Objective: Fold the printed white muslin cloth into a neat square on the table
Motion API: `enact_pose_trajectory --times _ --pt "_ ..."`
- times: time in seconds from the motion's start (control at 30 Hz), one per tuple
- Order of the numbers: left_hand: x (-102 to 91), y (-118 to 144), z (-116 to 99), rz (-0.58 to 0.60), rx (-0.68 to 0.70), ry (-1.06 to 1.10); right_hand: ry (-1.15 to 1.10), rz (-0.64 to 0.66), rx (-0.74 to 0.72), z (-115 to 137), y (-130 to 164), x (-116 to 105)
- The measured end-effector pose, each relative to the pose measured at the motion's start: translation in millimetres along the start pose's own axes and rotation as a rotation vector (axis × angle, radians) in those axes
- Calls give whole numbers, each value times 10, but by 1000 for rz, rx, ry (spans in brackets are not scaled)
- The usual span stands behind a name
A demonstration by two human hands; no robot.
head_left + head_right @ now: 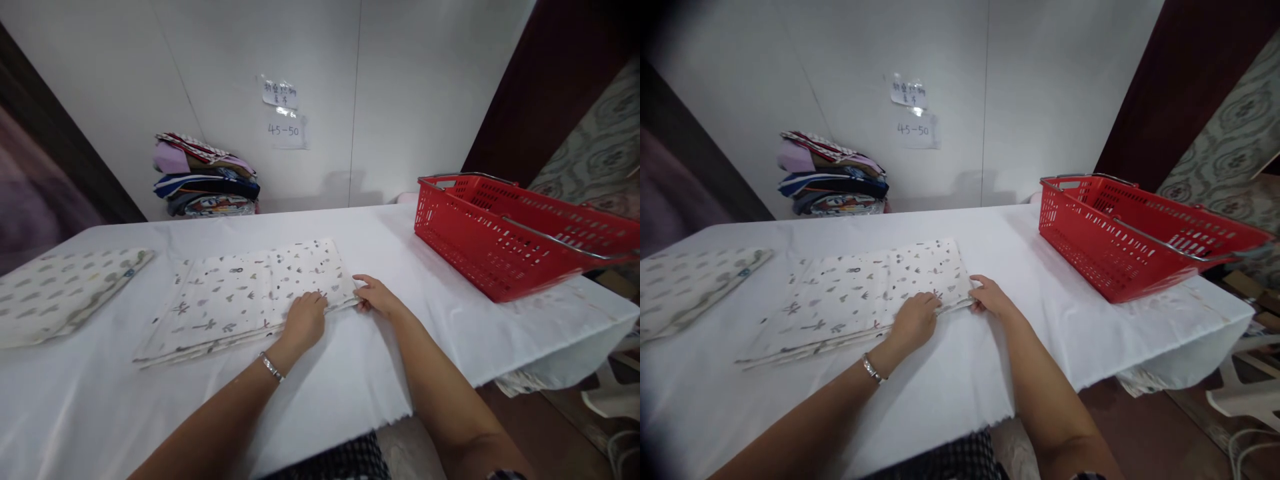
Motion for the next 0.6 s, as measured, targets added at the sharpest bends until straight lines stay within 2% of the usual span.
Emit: enact_pose_trajectory --times 0.17,0.23,0.47,0.6 --pt "14 -220 -316 -61 79 95 -4 -12 10 2 -5 -5" --pt "67 -310 -372 -56 65 136 -30 -12 -10 17 -3 4" --pt "156 -396 -270 -63 -67 346 -71 -26 -4 49 -3 38" --pt "172 -410 -220 -58 -148 380 -100 19 -7 55 5 52"
Point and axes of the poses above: each hand's wrist, its own y-axis away from the middle knuckle, its own x-axis out of the palm, z = x × y, the point moved 6 cm from there along -y, towards the middle knuckle, and after that the axes turned 5 degrees about -y, right-handed, at the moved point
